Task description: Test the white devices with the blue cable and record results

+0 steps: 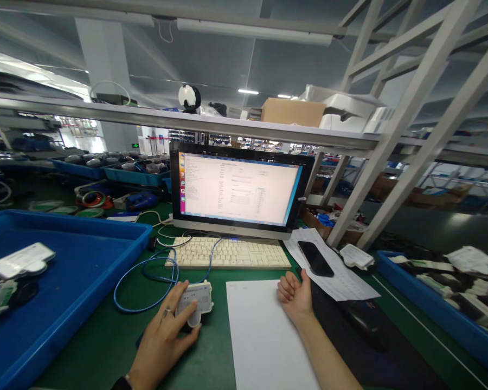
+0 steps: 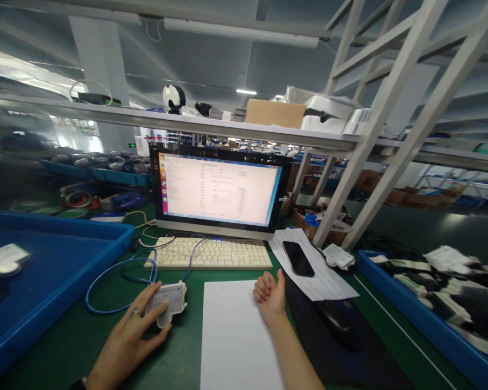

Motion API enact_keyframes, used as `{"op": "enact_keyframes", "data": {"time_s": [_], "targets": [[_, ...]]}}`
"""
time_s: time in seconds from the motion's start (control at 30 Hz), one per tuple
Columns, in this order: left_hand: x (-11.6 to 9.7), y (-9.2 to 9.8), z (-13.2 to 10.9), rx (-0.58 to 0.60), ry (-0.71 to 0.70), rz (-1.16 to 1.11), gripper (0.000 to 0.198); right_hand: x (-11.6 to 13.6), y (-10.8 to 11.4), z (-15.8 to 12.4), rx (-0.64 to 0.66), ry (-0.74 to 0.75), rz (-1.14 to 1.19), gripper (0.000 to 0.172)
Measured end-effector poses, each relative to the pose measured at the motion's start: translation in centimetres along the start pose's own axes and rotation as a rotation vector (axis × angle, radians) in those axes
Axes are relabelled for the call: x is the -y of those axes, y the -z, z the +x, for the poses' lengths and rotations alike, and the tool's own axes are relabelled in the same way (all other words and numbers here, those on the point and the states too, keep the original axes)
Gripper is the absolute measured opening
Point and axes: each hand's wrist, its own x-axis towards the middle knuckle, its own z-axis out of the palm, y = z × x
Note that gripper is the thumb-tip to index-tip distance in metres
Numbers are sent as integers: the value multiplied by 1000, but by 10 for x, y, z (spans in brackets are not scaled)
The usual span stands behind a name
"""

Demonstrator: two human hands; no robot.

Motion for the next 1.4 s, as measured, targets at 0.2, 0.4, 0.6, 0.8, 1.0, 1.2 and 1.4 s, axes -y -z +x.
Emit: {"op": "enact_keyframes", "data": {"time_s": [0.2, 0.4, 0.6, 0.8, 1.0, 1.2, 1.4], "targets": [[-1, -1, -1, 30, 20, 11, 31, 0, 0, 0, -8, -3, 15, 49], [-3, 0, -1, 22, 21, 3, 30, -1, 0, 1, -13, -21, 31, 49], [-5, 2, 0, 17, 40, -3, 29, -1, 0, 1, -22, -34, 60, 49], [-7, 4, 1, 32, 48, -2, 28, 0, 1, 0, -19, -34, 61, 50], [-7, 4, 2, 17, 59, -21, 28, -1, 0, 0, -37, -36, 58, 50], [-7, 3, 1, 26, 62, -8, 29, 0, -1, 0, -33, -29, 49, 50], [-6, 2, 1, 18, 49, -2, 30, -1, -2, 0, -47, -36, 61, 50]]}}
